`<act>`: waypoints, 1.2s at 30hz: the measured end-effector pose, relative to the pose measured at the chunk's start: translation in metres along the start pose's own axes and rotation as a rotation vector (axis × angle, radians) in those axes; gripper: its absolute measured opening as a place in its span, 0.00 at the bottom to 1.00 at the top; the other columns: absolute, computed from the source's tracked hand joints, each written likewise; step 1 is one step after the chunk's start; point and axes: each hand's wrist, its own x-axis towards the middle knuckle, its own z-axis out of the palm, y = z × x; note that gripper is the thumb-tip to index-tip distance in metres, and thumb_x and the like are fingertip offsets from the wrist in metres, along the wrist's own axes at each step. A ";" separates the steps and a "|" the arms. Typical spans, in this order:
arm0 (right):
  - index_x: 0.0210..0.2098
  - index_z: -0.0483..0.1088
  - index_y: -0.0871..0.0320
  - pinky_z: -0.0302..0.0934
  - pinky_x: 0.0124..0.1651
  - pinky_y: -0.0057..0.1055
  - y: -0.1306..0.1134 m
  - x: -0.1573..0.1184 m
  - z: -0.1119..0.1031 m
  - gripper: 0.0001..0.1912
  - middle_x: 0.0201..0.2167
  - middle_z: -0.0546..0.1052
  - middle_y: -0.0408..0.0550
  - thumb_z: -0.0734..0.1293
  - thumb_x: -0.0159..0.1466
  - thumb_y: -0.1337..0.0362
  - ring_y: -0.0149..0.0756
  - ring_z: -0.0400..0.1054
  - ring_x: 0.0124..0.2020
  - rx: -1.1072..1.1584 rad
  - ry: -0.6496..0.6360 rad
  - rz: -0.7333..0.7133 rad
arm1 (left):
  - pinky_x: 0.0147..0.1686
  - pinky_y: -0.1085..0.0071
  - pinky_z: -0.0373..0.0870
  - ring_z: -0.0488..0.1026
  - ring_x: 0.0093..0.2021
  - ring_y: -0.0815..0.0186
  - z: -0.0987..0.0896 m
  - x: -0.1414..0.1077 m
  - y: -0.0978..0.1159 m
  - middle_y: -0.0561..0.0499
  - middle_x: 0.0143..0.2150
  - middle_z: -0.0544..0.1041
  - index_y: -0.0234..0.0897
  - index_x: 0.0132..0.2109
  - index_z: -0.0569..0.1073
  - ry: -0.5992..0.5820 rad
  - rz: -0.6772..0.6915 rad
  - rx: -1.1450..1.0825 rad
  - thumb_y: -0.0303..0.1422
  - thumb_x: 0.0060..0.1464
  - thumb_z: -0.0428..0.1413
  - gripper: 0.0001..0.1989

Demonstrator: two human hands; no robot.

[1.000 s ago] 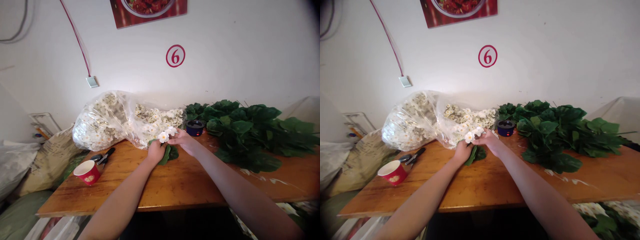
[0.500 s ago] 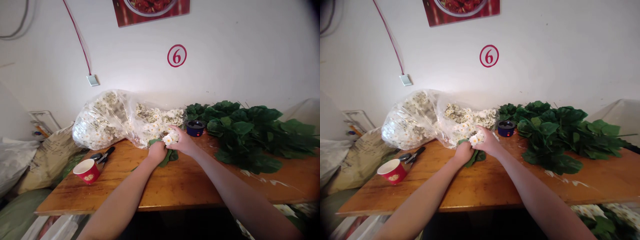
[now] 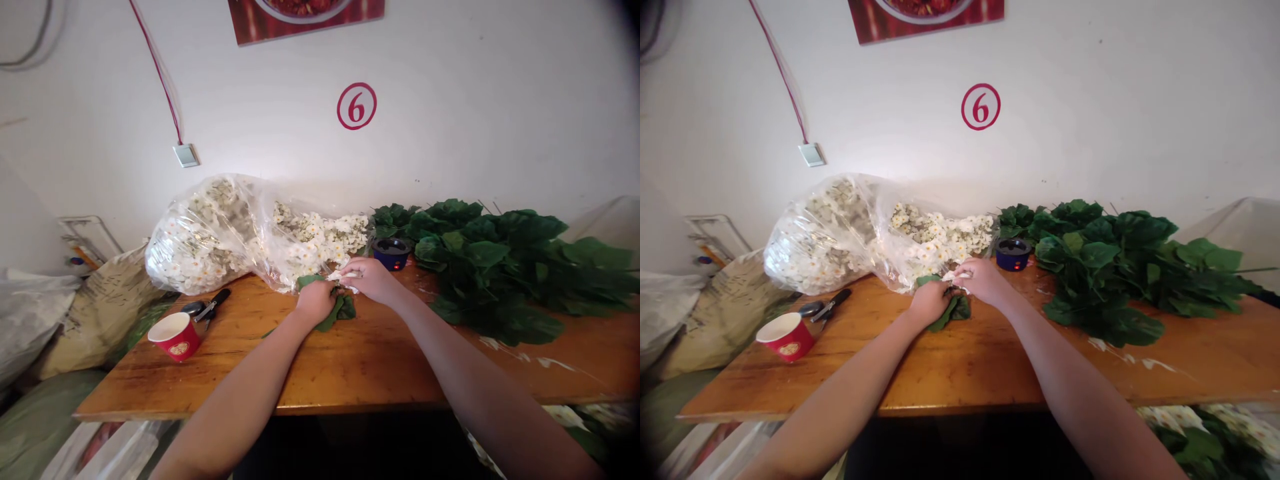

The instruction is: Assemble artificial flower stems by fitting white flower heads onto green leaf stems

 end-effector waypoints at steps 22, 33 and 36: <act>0.27 0.76 0.62 0.63 0.24 0.29 0.009 0.034 -0.100 0.08 0.21 0.75 0.48 0.74 0.49 0.65 0.32 0.67 0.20 0.061 0.419 0.424 | 0.28 0.71 0.60 0.67 0.25 0.66 0.008 0.015 -0.024 0.53 0.20 0.70 0.37 0.21 0.68 0.138 -0.196 -0.701 0.34 0.47 0.54 0.10; 0.27 0.77 0.61 0.65 0.26 0.29 0.024 0.064 -0.133 0.03 0.23 0.77 0.49 0.73 0.52 0.68 0.33 0.69 0.20 -0.330 0.211 0.424 | 0.26 0.72 0.59 0.66 0.23 0.68 0.005 0.016 -0.027 0.54 0.18 0.69 0.36 0.21 0.68 0.013 -0.209 -0.776 0.34 0.46 0.52 0.09; 0.24 0.75 0.62 0.66 0.23 0.28 0.024 0.061 -0.132 0.04 0.23 0.76 0.52 0.74 0.51 0.69 0.34 0.68 0.23 -0.118 0.328 0.470 | 0.24 0.72 0.59 0.63 0.20 0.69 0.003 0.015 -0.028 0.56 0.16 0.66 0.36 0.21 0.67 -0.042 -0.203 -0.840 0.34 0.46 0.52 0.09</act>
